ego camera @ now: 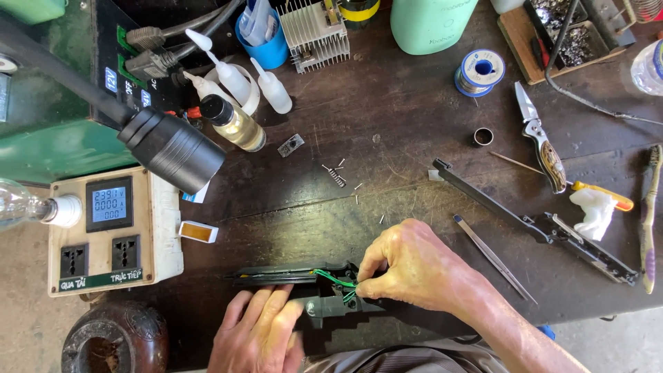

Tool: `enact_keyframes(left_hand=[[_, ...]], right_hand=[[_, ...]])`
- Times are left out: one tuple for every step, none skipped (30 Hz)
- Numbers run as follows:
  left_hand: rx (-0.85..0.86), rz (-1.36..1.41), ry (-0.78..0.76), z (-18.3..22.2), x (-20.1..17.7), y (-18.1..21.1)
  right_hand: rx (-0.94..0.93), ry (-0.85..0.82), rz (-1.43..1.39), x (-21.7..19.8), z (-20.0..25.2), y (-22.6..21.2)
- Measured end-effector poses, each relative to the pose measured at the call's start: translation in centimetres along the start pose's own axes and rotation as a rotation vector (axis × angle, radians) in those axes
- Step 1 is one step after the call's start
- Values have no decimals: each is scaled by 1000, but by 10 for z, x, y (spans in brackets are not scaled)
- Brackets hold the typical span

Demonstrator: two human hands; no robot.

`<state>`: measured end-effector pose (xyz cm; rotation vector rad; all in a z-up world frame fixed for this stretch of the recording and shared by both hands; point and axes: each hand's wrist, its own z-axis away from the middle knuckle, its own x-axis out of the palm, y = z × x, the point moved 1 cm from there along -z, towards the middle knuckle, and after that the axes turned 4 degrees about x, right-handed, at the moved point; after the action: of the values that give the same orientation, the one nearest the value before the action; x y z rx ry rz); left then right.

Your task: Securing internal wiring and a circuit board into the plastic housing of a hair straightener during repair.

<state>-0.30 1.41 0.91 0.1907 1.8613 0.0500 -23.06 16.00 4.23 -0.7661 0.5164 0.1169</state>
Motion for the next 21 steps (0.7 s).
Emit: enact_keyframes(left_hand=[[0,0,-1,-2,0,0],[15,-30,3,-5,0,0],[29,-62,7,-7,0,0],[29,-63,7,-6,0,-3],[56,-36,-30,-6,0,-5],[82,-9,-67,-5,0,-7],[84,-10,-66,-8,-3,-9],[139,-20,-102,-11,-6,-10],[195,-28,-137,-15,-8,-11],[199,-28,-136,-15,-9,-13],[232,0,-112,-15,-10,-14],[266,27,-88,-15,-11,-16],[266,26,-89,-18,-15,-15],[286,62,-106,-22,-19,-15],[306,100,-126,-25,-23,-14],[306,101,-127,-29,-26,-15],[304,123,-137,-33,-29,-14],[302,145,-146,-37,-33,-14],[301,144,-149,-38,-34,-16],[256,200,-197,-40,-36,-18],[215,259,-244,-42,-36,-19]], right_hand=[[0,0,-1,-1,1,-1],[4,-5,-2,-1,1,-2],[7,-10,-3,-2,1,-2],[5,-11,-3,-2,1,-2],[6,-16,-4,-3,1,-3],[7,-22,-5,-3,1,-3],[6,-20,-6,-3,1,-2],[-15,-23,-2,-3,1,-2],[-35,-25,1,-3,1,-1],[-33,-22,-1,-4,2,-1],[-19,-36,4,-5,2,-1],[-4,-51,10,-5,3,-2],[-5,-51,9,-6,3,-1],[-14,-49,-2,-6,3,0],[-22,-50,-14,-6,3,2],[-21,-51,-16,-7,2,2],[-20,-62,-16,-7,2,2],[-19,-74,-15,-8,1,3],[-21,-75,-17,-6,0,6],[-64,-69,-11,-5,-2,9],[-104,-60,-7,-4,-2,13]])
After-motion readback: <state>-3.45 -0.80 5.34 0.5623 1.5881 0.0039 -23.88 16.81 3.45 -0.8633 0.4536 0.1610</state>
